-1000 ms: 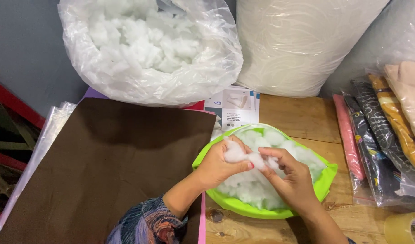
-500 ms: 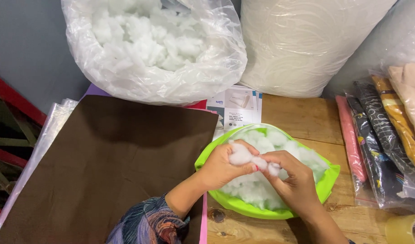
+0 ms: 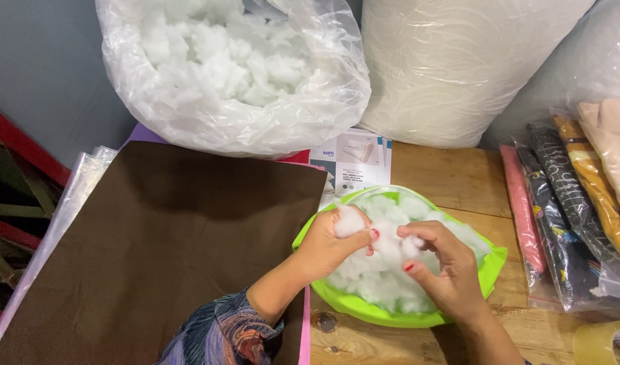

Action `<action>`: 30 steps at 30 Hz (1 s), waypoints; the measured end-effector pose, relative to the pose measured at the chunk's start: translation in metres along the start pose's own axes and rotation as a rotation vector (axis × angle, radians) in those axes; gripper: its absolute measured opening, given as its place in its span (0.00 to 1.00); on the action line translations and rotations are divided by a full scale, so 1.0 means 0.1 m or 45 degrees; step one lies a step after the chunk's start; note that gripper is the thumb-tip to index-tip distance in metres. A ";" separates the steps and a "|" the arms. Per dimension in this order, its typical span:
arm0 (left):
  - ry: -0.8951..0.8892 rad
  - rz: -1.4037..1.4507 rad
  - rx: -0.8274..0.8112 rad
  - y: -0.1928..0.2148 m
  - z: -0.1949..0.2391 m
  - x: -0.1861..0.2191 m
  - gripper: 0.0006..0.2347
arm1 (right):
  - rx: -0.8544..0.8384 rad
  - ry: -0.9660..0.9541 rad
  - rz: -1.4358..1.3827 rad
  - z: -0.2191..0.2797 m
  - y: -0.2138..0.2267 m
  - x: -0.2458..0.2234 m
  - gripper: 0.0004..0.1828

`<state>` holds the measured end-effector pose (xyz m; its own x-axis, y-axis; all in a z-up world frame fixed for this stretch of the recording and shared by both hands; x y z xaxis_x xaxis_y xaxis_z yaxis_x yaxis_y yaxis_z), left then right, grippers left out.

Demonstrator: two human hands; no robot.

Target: The person takes handfuls of white cotton from a large plastic bag and places them into a green fabric pouch on a wooden table. They repeatedly fluff and press the cotton into the pouch to fill it.

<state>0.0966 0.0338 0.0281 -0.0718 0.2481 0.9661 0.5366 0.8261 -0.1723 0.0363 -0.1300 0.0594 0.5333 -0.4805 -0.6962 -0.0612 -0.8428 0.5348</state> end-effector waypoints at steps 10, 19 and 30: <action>0.013 -0.042 0.108 0.14 0.01 0.06 0.05 | 0.144 0.020 0.036 -0.01 0.13 0.02 0.04; -0.393 0.000 0.346 0.42 0.02 0.19 0.04 | 0.406 -0.301 -0.189 -0.04 0.50 0.38 0.16; -0.694 -0.835 0.080 -0.09 0.16 0.51 0.05 | 0.114 0.231 0.321 -0.09 0.22 -0.32 0.20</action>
<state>0.0743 0.0469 0.0760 -0.7546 -0.0947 0.6493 0.1988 0.9101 0.3637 0.0256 -0.1311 0.0974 0.6331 -0.6327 -0.4460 -0.2805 -0.7245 0.6297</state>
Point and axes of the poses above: each hand's wrist, its own z-axis away from the middle knuckle, its own y-axis out of the back of the hand, x = y × z, the point moved 10 cm from there along -z, towards the middle knuckle, and after that the axes turned 5 degrees about -x, right-handed, at the moved point
